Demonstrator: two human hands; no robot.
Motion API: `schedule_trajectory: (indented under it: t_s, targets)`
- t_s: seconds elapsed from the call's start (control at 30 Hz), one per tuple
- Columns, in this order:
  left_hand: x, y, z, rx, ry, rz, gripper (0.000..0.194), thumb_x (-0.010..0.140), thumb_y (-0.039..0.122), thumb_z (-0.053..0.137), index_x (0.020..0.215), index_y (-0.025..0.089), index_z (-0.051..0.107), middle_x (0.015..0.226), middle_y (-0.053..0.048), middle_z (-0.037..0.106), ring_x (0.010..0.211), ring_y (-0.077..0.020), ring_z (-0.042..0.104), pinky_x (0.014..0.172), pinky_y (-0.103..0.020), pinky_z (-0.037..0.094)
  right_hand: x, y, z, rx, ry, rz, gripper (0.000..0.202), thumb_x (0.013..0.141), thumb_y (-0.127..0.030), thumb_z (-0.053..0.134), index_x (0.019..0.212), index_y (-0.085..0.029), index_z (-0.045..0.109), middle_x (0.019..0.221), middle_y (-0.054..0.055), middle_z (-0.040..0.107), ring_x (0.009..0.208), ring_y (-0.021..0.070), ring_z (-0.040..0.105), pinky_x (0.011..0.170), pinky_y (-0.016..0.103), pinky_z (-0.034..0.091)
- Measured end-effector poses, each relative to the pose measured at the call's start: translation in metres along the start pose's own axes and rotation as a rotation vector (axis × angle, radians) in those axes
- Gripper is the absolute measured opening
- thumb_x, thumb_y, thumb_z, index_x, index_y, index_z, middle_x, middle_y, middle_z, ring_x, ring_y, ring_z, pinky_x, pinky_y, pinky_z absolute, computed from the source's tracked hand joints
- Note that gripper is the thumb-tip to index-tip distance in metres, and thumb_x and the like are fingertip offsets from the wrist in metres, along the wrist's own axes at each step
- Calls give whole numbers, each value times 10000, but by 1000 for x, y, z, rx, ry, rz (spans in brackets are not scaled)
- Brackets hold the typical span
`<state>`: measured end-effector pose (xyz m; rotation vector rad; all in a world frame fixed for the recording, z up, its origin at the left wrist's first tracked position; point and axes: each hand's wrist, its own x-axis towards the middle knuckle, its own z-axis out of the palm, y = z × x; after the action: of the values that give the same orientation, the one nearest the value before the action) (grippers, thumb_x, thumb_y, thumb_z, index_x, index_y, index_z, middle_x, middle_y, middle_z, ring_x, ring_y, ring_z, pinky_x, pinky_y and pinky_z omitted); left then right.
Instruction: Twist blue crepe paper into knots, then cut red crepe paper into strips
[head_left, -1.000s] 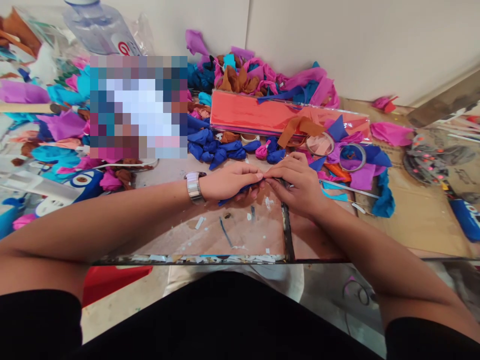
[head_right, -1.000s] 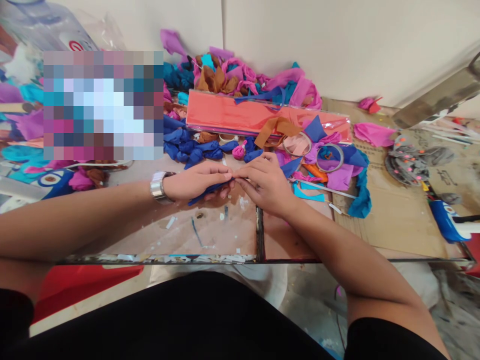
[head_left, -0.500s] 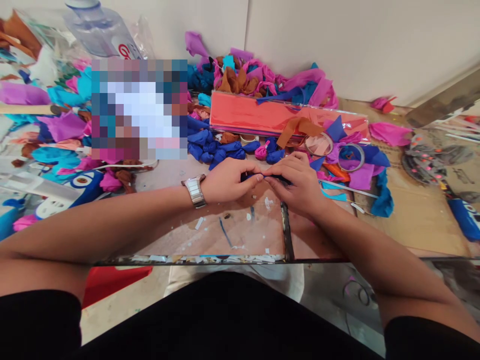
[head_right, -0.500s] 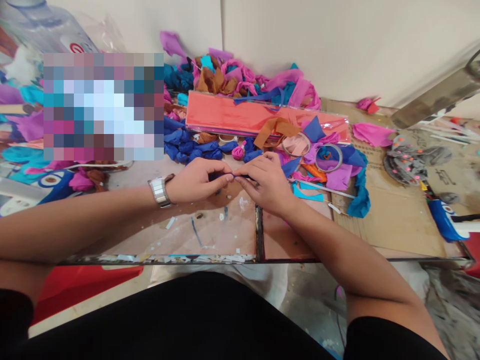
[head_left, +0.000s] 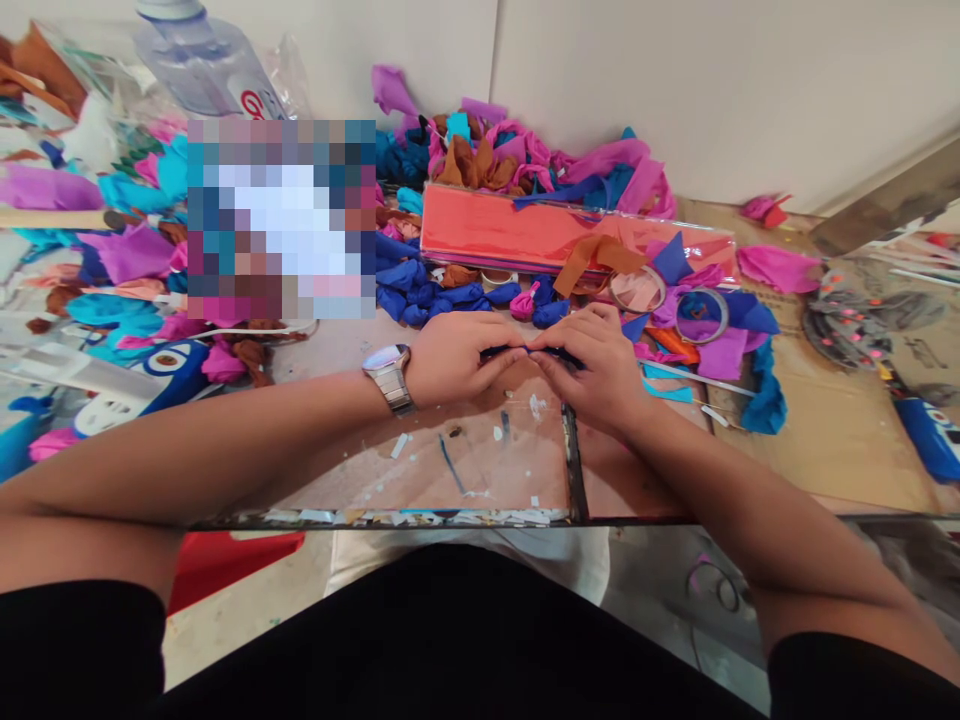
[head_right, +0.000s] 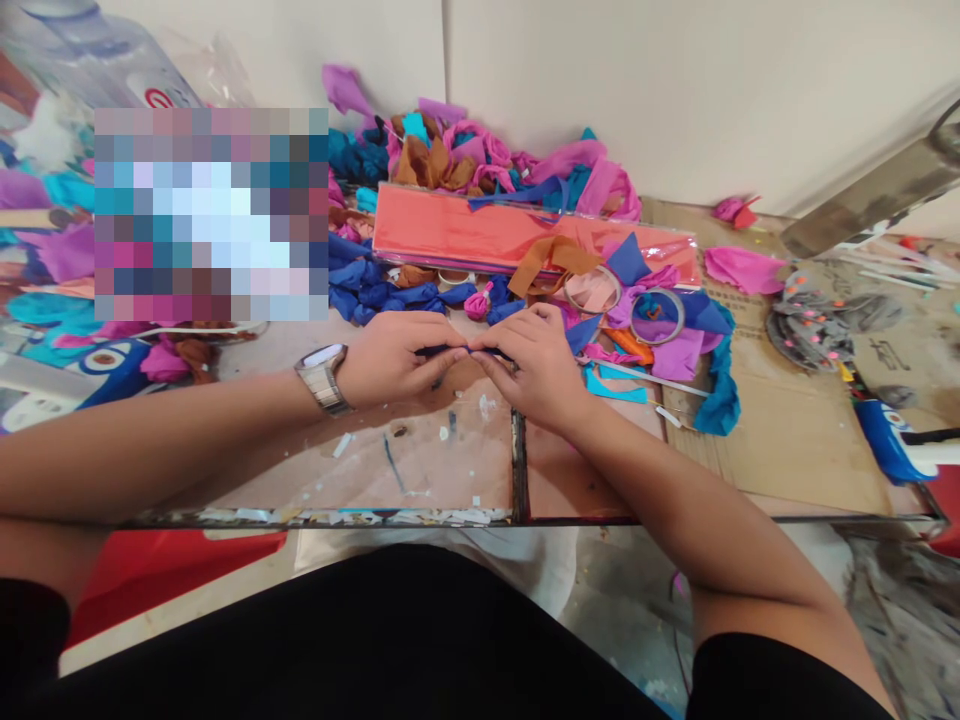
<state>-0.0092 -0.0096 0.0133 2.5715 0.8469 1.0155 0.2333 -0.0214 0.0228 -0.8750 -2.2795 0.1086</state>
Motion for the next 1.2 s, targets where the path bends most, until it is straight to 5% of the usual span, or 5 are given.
schedule_trajectory:
  t_s: [0.3,0.77,1.2]
  targets:
    - [-4,-2,3,231,-35,82,296,1084,337,526,972,204,765,885,-31,783,785,-147,713,643,-301,462,0,-3,0,-1,-8,-10,124,1042,-342,675,986,-241,719,906,27,803,886,228,713,955,467,416]
    - [-3,0,0,304,60,204,307,1086,341,519,948,228,768,846,-28,779,729,-142,688,675,-307,465,0,-7,-1,1,12,4,163,1056,-383,633,975,-252,686,915,35,790,904,242,706,956,479,413]
    - [-4,0,0,422,28,254,298,1085,327,516,937,233,756,771,-17,727,671,-146,629,641,-331,408,-4,-6,5,3,-53,52,175,1080,-356,573,995,-233,663,954,51,773,974,255,690,988,483,378]
